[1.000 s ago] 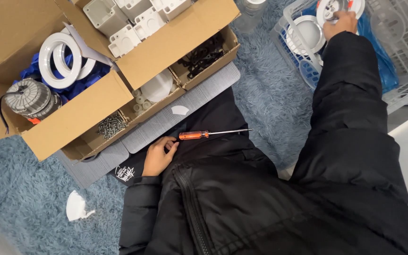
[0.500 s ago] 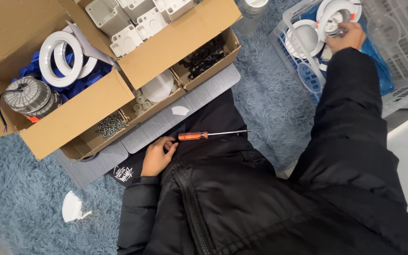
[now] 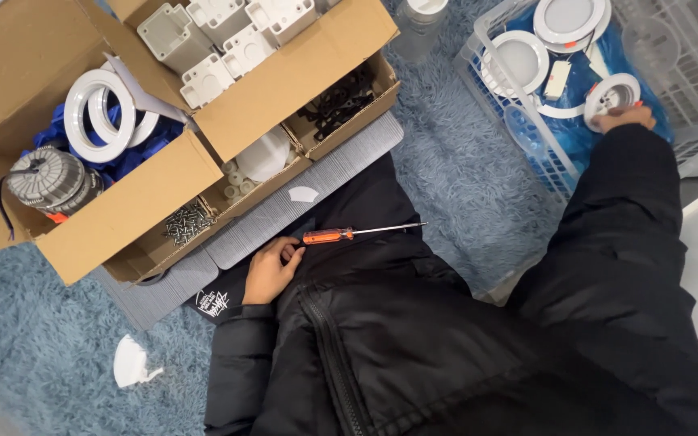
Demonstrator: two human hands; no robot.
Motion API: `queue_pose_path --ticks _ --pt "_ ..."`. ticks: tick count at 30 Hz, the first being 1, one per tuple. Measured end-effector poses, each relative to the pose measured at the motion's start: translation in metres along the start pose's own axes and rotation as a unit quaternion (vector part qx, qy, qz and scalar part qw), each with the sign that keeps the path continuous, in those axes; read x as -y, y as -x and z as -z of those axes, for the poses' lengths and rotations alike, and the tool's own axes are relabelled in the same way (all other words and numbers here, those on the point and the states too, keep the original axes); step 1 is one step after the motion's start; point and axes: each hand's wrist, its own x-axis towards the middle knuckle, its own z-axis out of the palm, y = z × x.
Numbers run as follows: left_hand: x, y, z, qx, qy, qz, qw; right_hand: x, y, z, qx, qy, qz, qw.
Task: Disassembling LED light fixtures by removing outer rings and using a screwdriver to separate internal components.
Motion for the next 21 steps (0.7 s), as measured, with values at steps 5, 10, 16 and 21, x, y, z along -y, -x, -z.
queue_pose_path --ticks 5,10,16,21 --pt "-0.005 -0.001 0.002 0.004 -0.002 0.013 1.000 0.058 -0.006 0.019 -0.078 0.188 0.111 0.973" --pt "-0.008 -0.001 0.002 -0.008 -0.006 0.004 1.000 0.092 -0.077 -0.065 -0.084 -0.102 0.264 0.955" --pt "-0.001 -0.001 -0.001 -0.013 -0.004 0.002 1.000 0.144 -0.021 -0.046 0.061 -0.278 0.143 0.948" --pt "0.004 -0.003 -0.003 -0.022 -0.007 0.004 1.000 0.115 -0.115 -0.090 -0.147 -0.215 0.270 0.927"
